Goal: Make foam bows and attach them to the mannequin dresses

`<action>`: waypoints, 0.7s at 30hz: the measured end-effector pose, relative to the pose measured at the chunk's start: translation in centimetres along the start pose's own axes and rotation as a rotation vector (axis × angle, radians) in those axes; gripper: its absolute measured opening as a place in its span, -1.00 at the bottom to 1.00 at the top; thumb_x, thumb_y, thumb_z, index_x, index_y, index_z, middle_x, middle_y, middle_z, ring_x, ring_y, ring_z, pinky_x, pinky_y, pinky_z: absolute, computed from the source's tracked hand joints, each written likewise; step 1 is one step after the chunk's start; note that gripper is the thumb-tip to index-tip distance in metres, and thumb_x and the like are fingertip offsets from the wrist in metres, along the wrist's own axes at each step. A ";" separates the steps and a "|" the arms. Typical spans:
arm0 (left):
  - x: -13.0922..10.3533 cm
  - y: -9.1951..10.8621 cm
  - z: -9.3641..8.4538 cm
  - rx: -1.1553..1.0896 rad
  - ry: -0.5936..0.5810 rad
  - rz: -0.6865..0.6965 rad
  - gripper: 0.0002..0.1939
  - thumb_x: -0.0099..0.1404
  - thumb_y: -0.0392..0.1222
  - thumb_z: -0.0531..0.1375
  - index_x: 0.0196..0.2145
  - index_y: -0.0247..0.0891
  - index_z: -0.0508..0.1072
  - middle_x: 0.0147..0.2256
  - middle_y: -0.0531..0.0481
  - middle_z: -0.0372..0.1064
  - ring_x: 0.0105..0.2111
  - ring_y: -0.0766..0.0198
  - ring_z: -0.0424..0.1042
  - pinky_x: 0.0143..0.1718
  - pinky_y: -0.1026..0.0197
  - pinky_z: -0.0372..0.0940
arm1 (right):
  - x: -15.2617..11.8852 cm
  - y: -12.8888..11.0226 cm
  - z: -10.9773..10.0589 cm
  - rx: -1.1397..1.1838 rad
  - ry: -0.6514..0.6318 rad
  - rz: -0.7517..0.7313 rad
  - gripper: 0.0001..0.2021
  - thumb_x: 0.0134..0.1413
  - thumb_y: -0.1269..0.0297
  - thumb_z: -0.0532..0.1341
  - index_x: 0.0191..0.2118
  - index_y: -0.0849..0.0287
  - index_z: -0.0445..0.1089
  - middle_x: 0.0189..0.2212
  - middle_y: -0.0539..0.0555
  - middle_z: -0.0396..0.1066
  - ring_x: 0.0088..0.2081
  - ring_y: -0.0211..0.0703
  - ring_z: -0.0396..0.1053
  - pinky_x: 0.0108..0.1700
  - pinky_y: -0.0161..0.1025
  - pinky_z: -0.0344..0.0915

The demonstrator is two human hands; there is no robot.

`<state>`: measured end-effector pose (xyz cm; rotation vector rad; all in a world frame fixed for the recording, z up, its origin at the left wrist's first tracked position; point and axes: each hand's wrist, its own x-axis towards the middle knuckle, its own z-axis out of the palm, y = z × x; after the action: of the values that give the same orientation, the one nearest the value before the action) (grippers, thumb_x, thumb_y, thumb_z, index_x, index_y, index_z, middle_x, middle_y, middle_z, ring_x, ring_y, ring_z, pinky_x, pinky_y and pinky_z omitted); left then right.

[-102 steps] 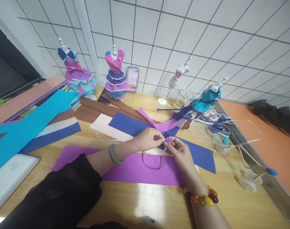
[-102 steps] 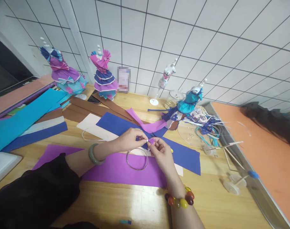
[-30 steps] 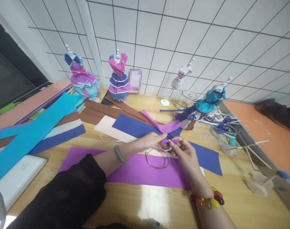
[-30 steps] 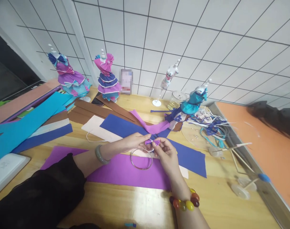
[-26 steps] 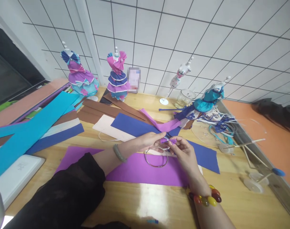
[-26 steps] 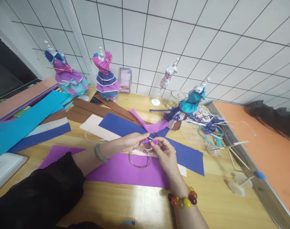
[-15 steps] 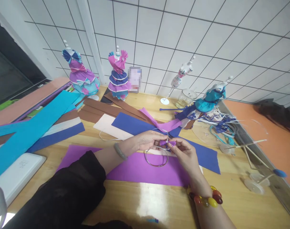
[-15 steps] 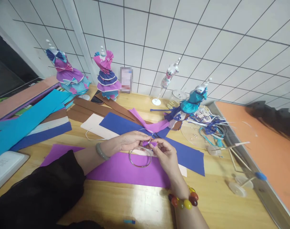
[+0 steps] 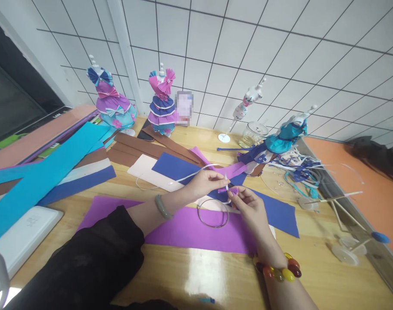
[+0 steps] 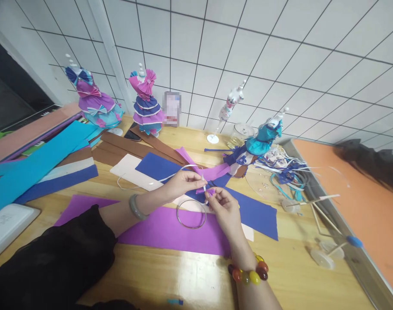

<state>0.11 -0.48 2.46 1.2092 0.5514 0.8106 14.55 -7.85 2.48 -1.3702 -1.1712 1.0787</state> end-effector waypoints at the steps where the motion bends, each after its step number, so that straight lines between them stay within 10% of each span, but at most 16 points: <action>1: 0.0 0.0 0.1 0.052 0.010 0.027 -0.74 0.04 -0.08 0.21 -0.46 -0.40 0.44 -0.50 0.01 0.33 -0.47 0.41 0.27 -0.36 0.31 0.17 | 0.0 0.0 0.0 0.005 0.000 0.008 -0.81 -0.12 0.16 0.25 -0.39 0.16 0.33 -0.63 -0.09 0.21 -0.62 -0.37 0.10 -0.57 -0.37 0.05; 21: -0.9 -0.5 0.1 1.024 0.007 0.599 -0.66 0.17 -0.29 0.09 -0.07 -0.28 0.30 -0.13 -0.06 0.34 -0.10 0.27 0.27 -0.04 0.21 0.14 | 0.3 0.5 -0.2 0.335 -0.030 0.190 -0.87 -0.12 0.25 0.27 -0.46 0.19 0.37 -0.63 -0.08 0.23 -0.64 -0.42 0.00 -0.57 -0.37 -0.07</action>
<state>-0.24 -1.31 1.93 2.3877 0.6374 1.0655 14.82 -7.63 1.96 -1.2200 -0.8450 1.3665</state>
